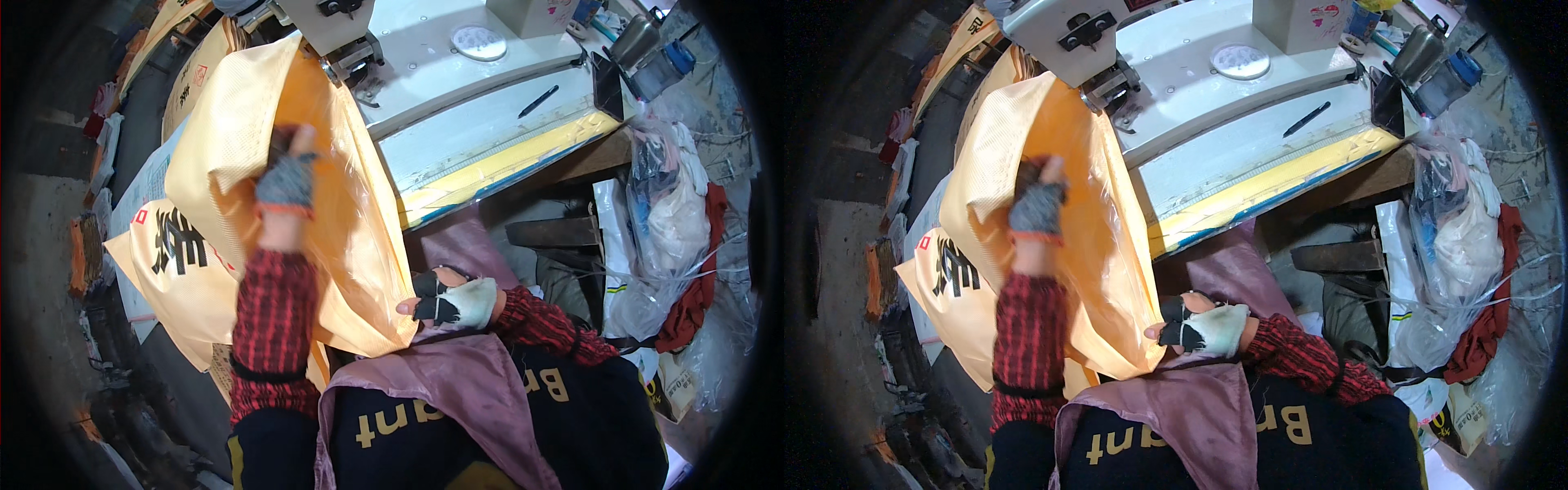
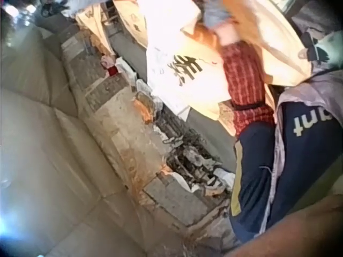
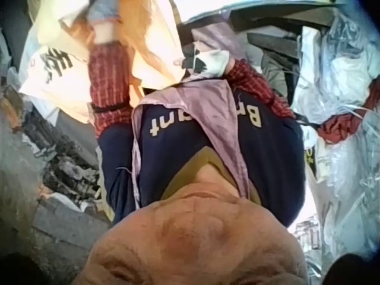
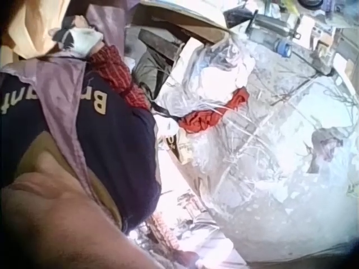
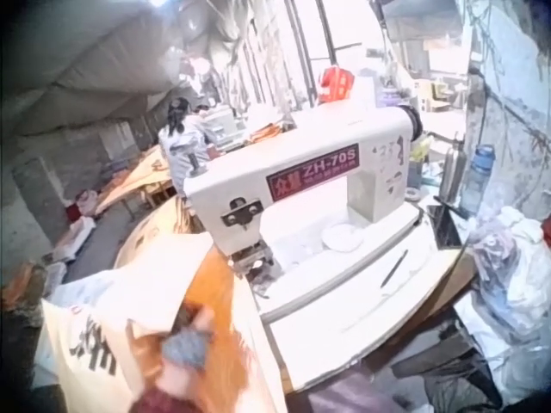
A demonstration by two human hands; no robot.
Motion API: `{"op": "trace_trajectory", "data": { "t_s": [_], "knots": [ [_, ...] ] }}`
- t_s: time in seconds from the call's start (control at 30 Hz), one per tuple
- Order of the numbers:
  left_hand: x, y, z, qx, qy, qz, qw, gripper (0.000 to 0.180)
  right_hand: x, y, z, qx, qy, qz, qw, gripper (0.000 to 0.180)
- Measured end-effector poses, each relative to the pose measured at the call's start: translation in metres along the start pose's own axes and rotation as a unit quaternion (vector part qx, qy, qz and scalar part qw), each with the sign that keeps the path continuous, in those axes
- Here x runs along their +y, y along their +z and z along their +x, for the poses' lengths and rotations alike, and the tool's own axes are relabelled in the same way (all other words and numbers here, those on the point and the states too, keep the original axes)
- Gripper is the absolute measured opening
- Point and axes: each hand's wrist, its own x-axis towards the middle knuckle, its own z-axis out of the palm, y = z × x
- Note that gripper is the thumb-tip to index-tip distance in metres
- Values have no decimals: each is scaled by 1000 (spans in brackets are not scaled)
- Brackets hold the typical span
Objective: The recorder folds the top edge of large yellow plastic bags and feeds them through an industrial sewing machine to seal them.
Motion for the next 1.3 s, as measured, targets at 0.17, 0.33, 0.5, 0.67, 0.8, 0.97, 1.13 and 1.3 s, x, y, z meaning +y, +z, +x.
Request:
{"op": "trace_trajectory", "data": {
  "t_s": [0.17,0.33,0.5,0.67,0.8,0.97,1.13,1.3],
  "knots": [
    [14,-4,-129,-210,-37,86,973,16,10,3,4,-97,-29,-58,993,16],
    [54,-21,-171,-300,54,425,852,45,15,24,18,-114,-260,-96,954,7],
    [56,-52,-177,-291,-13,393,872,47,15,36,21,-117,-278,-229,925,11],
    [26,-104,-183,-274,21,357,893,28,15,32,31,-149,-244,-66,956,22],
    [22,-119,-201,-160,12,293,943,27,4,17,44,187,-188,-66,962,28],
    [44,-100,-208,-148,-153,193,958,29,-7,30,74,326,-366,-281,825,59],
    [58,-105,-209,-204,12,385,900,22,10,38,101,327,-331,-317,826,51],
    [40,-102,-222,-287,297,354,839,31,35,43,125,72,-404,-464,785,22]
  ]
}}
